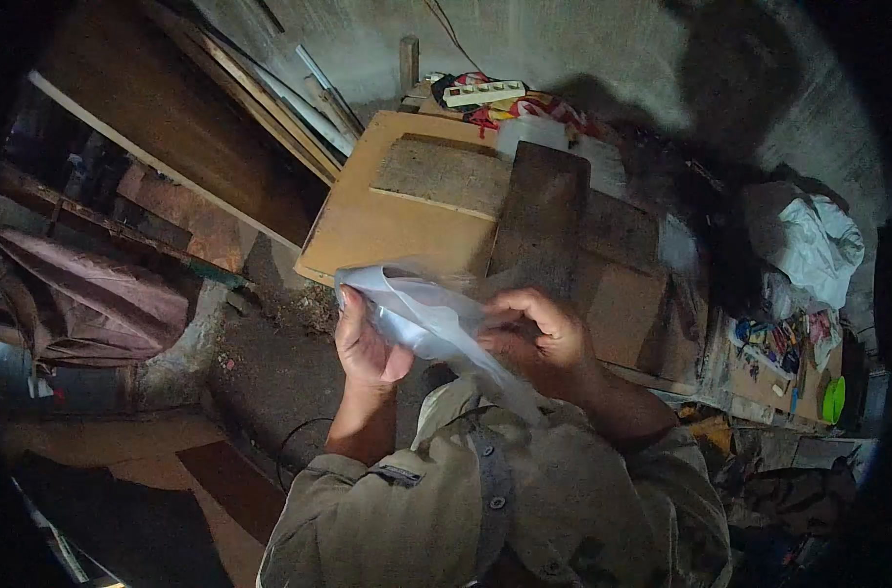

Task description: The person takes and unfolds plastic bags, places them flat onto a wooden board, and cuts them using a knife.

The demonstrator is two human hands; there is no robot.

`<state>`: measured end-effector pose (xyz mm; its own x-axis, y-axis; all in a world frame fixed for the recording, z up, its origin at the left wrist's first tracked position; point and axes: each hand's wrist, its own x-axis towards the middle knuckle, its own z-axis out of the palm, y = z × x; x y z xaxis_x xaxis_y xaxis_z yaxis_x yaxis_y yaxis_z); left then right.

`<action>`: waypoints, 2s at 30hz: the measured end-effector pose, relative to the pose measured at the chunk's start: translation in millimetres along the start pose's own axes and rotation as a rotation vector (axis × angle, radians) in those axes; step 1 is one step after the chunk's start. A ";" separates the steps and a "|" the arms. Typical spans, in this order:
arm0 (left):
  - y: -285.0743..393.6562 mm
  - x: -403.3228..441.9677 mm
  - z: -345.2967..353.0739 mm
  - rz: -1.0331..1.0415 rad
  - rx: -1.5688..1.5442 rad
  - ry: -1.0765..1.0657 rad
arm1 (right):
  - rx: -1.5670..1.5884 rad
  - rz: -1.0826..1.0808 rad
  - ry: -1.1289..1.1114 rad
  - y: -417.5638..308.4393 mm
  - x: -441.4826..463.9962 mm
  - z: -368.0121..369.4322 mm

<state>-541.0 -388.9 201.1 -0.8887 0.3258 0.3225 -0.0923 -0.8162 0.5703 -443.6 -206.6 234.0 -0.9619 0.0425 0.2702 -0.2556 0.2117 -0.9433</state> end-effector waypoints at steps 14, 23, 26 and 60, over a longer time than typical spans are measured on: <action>5.2 8.3 -12.9 -0.238 -0.440 0.132 | 0.189 -0.099 -0.135 -6.6 1.6 -10.5; 5.0 4.5 -15.9 -0.227 -0.452 0.089 | 0.088 -0.115 -0.132 -12.5 0.3 -5.0; 3.1 3.5 -15.2 -0.208 -0.454 0.030 | 0.128 -0.166 0.003 -9.4 -1.9 -0.6; 14.5 9.9 -17.5 -0.144 -0.516 -0.195 | -0.358 -0.242 0.100 -17.3 -12.7 7.0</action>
<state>-559.0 -405.9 199.4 -0.7564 0.4929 0.4299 -0.4569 -0.8686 0.1920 -427.7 -217.6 245.5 -0.8601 0.0406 0.5085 -0.4052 0.5512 -0.7294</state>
